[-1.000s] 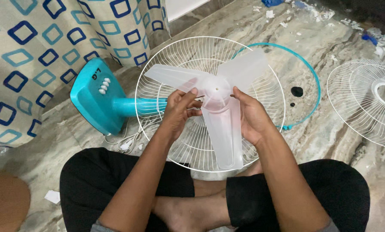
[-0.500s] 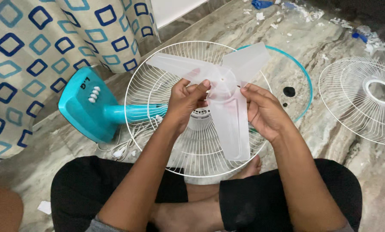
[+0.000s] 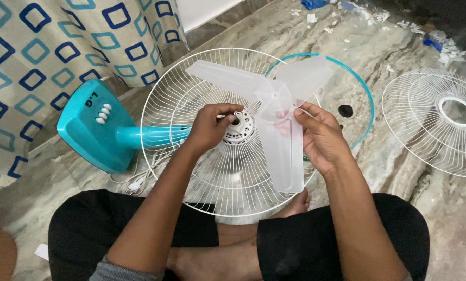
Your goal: The person disassembles a standing fan by removing the fan blades, the front grill, and the central hub cap. They use a screwdriver to loosen screws on the motor housing.
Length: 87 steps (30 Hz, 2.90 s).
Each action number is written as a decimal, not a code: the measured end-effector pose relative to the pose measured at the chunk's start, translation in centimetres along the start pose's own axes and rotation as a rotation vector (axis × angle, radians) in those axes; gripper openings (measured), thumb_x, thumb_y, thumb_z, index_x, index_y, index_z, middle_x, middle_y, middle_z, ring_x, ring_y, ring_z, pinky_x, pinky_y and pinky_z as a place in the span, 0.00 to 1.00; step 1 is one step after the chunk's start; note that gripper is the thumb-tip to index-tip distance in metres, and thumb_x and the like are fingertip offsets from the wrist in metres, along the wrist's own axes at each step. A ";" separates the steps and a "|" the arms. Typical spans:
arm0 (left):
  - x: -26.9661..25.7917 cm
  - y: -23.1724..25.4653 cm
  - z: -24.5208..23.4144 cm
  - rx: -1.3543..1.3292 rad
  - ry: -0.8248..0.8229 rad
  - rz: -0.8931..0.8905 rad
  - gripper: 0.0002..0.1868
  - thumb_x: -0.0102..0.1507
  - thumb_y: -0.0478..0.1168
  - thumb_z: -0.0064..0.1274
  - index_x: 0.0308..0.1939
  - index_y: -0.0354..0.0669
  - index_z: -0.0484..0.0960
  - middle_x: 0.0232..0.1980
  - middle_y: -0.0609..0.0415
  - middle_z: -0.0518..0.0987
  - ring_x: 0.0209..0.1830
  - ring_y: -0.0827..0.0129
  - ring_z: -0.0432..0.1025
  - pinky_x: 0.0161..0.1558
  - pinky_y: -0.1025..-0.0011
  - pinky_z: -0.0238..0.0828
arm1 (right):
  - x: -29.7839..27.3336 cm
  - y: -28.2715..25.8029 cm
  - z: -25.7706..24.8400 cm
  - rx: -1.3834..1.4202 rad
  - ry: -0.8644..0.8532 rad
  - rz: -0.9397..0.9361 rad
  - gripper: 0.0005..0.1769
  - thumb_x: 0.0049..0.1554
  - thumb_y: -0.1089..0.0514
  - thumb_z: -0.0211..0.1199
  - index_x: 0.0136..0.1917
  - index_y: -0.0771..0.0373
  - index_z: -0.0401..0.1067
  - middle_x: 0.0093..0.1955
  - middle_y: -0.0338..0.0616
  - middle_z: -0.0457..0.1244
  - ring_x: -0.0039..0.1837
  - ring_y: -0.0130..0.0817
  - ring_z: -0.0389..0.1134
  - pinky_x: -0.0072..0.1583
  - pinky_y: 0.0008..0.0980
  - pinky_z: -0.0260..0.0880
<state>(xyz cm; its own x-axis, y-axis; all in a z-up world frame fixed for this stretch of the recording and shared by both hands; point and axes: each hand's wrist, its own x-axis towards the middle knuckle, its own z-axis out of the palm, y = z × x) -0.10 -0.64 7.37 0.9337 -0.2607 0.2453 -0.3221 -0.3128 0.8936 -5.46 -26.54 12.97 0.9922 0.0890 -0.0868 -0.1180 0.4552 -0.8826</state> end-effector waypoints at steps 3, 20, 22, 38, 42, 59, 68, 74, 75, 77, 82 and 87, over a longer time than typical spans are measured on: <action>0.1 -0.4 0.5 0.029 0.036 -0.052 0.13 0.65 0.31 0.55 0.52 0.46 0.87 0.47 0.54 0.88 0.42 0.73 0.82 0.45 0.72 0.79 | 0.0 0.3 -0.1 -0.010 0.011 0.022 0.22 0.61 0.66 0.59 0.67 0.75 0.64 0.58 0.56 0.69 0.56 0.38 0.74 0.60 0.38 0.77; -0.7 0.7 0.2 0.066 0.219 0.075 0.17 0.51 0.38 0.72 0.43 0.44 0.87 0.40 0.56 0.82 0.40 0.71 0.76 0.37 0.74 0.76 | 0.4 1.0 -1.0 -0.023 0.041 0.036 0.23 0.60 0.66 0.59 0.68 0.75 0.64 0.56 0.56 0.69 0.54 0.39 0.74 0.58 0.37 0.77; -0.6 0.4 0.5 0.055 0.205 0.083 0.15 0.55 0.37 0.68 0.46 0.46 0.89 0.40 0.57 0.83 0.40 0.73 0.78 0.37 0.75 0.76 | 0.4 1.1 -1.0 -0.025 0.033 0.037 0.23 0.61 0.66 0.59 0.68 0.76 0.63 0.55 0.57 0.69 0.53 0.40 0.74 0.58 0.38 0.77; -1.3 6.3 4.0 0.122 0.364 0.129 0.10 0.63 0.43 0.64 0.41 0.40 0.88 0.37 0.53 0.86 0.29 0.72 0.78 0.35 0.72 0.75 | -0.2 0.3 -0.9 -0.012 0.035 0.008 0.23 0.61 0.65 0.59 0.68 0.74 0.63 0.56 0.56 0.69 0.53 0.38 0.74 0.57 0.38 0.77; -0.2 7.4 6.2 -0.201 0.241 0.020 0.15 0.66 0.43 0.62 0.51 0.36 0.85 0.35 0.54 0.86 0.28 0.77 0.79 0.33 0.76 0.76 | -0.5 -0.5 -1.7 0.053 0.055 -0.072 0.23 0.62 0.65 0.59 0.68 0.73 0.63 0.59 0.53 0.68 0.58 0.35 0.73 0.61 0.37 0.77; 6.0 9.5 15.5 -0.601 0.080 -0.115 0.22 0.61 0.30 0.61 0.59 0.32 0.79 0.46 0.49 0.83 0.30 0.78 0.77 0.34 0.77 0.80 | -3.7 -6.6 -9.1 -0.376 0.183 0.013 0.22 0.61 0.59 0.61 0.67 0.68 0.70 0.56 0.43 0.70 0.56 0.28 0.71 0.59 0.31 0.72; 10.1 11.6 23.3 -0.506 -0.091 0.006 0.16 0.64 0.28 0.55 0.56 0.36 0.82 0.42 0.55 0.84 0.33 0.79 0.75 0.37 0.78 0.75 | -5.2 -9.2 -16.3 -0.068 0.635 -0.173 0.16 0.62 0.53 0.57 0.61 0.59 0.66 0.54 0.43 0.69 0.54 0.35 0.72 0.55 0.37 0.74; 12.0 11.9 28.6 -0.445 -0.358 0.079 0.15 0.66 0.28 0.53 0.56 0.36 0.82 0.41 0.56 0.82 0.36 0.79 0.73 0.40 0.77 0.73 | -6.7 -8.7 -25.0 0.294 0.855 -0.540 0.13 0.66 0.53 0.58 0.57 0.63 0.68 0.43 0.43 0.64 0.43 0.32 0.66 0.43 0.31 0.67; 12.3 12.1 29.5 -0.452 -0.422 0.086 0.14 0.66 0.28 0.53 0.56 0.36 0.83 0.41 0.55 0.81 0.36 0.79 0.73 0.40 0.77 0.73 | -6.9 -8.6 -26.4 0.357 0.879 -0.588 0.11 0.66 0.54 0.59 0.57 0.64 0.68 0.41 0.42 0.62 0.40 0.32 0.65 0.41 0.31 0.65; 12.6 12.3 31.3 -0.360 -0.430 0.087 0.16 0.65 0.29 0.53 0.57 0.38 0.83 0.42 0.54 0.83 0.36 0.78 0.73 0.40 0.76 0.74 | -7.3 -8.1 -28.8 0.301 0.980 -0.606 0.09 0.63 0.62 0.58 0.57 0.64 0.69 0.43 0.43 0.66 0.40 0.32 0.66 0.41 0.30 0.67; 13.1 11.8 34.7 -0.156 -0.508 -0.001 0.29 0.59 0.36 0.63 0.64 0.45 0.75 0.48 0.51 0.84 0.35 0.71 0.76 0.40 0.72 0.75 | -7.6 -7.0 -32.4 0.420 1.255 -0.646 0.11 0.61 0.68 0.55 0.56 0.61 0.69 0.46 0.43 0.69 0.42 0.31 0.70 0.40 0.29 0.70; 12.4 8.4 37.0 0.174 -0.646 -0.067 0.36 0.52 0.43 0.68 0.65 0.51 0.75 0.54 0.49 0.83 0.47 0.62 0.80 0.51 0.65 0.75 | -7.9 -6.6 -35.4 0.475 1.448 -0.638 0.18 0.57 0.74 0.60 0.58 0.60 0.69 0.49 0.40 0.67 0.40 0.30 0.67 0.39 0.26 0.67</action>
<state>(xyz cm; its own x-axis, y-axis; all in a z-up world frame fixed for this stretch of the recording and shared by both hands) 2.97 -40.34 4.01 0.6890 -0.7129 -0.1308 -0.3377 -0.4755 0.8123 -11.13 -61.65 3.12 0.0602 -0.9307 -0.3608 0.5669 0.3294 -0.7550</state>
